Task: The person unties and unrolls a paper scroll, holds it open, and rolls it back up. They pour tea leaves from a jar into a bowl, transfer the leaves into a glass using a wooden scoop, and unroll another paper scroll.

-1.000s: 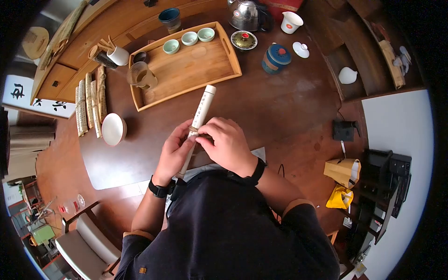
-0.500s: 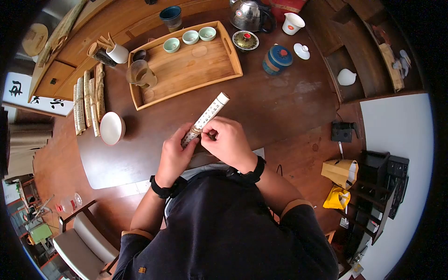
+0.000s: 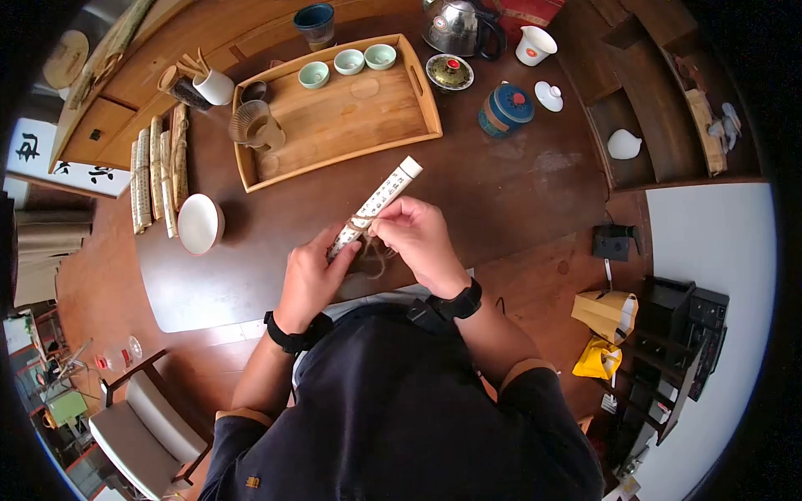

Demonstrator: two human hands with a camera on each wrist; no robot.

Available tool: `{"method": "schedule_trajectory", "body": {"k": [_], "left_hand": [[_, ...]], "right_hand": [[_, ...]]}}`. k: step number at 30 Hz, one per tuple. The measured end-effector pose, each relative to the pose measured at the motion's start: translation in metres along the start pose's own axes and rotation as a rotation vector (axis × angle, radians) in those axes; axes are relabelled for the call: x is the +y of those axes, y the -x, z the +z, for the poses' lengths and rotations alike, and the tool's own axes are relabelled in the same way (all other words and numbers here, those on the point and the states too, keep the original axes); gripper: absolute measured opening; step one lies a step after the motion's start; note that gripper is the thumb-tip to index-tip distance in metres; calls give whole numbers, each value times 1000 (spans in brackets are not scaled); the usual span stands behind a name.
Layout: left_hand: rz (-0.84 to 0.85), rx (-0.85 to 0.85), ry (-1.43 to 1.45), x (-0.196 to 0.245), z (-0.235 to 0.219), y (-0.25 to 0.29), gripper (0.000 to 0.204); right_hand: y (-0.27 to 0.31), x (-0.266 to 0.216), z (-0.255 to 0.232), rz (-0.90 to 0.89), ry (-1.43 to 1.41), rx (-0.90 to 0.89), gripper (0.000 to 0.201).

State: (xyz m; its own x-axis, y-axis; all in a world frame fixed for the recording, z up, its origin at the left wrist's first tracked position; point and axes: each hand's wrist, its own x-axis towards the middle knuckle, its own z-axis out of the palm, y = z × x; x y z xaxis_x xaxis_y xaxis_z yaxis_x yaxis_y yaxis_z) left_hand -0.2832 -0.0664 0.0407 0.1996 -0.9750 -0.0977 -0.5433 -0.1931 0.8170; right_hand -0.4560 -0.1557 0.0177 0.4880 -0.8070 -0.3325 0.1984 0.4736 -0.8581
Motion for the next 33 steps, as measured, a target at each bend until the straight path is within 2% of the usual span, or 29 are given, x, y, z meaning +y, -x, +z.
{"method": "schedule_trajectory", "body": {"k": [3,5,13,15,16,19,21,22,23,25,27,29,30,32,33], "left_hand": [[26,31,-165,-3,1,0,28],[71,73,-296,-11,5,0,28],[164,93,-327,-8,1,-4,33],[186,93,-324,-8,3,-3,33],[168,100,-311,-9,5,-2,33],[108,79,-268,-5,8,0,31],[64,51,-237,-1,7,0,30],[26,0,-201,-1,6,0,31],[-13,-49,-165,-1,5,0,31],[-22,-47,-143,-1,4,-1,31],[-34,-47,-122,-4,4,0,31],[29,39,-227,-11,5,-1,30],[30,39,-226,-12,4,-1,30],[124,55,-357,-11,-1,-2,29],[124,55,-356,-13,-3,-2,29]], "right_hand": [[0,-1,-5,65,-78,-31,5],[6,-12,2,43,-89,-9,6],[6,-6,-13,44,-185,-4,13],[8,-4,-10,27,-223,135,15],[9,0,-9,28,-224,136,15],[10,19,-2,-123,-10,107,29],[10,29,3,-133,153,108,36],[9,35,5,-196,200,162,26],[8,39,0,-196,200,161,26],[7,41,-8,-243,475,186,14],[8,37,-10,-250,462,183,6],[11,30,-17,-250,394,53,2],[12,25,-19,-251,395,53,2],[13,14,-23,-243,295,-47,3],[14,9,-23,-176,158,-43,2]]}}
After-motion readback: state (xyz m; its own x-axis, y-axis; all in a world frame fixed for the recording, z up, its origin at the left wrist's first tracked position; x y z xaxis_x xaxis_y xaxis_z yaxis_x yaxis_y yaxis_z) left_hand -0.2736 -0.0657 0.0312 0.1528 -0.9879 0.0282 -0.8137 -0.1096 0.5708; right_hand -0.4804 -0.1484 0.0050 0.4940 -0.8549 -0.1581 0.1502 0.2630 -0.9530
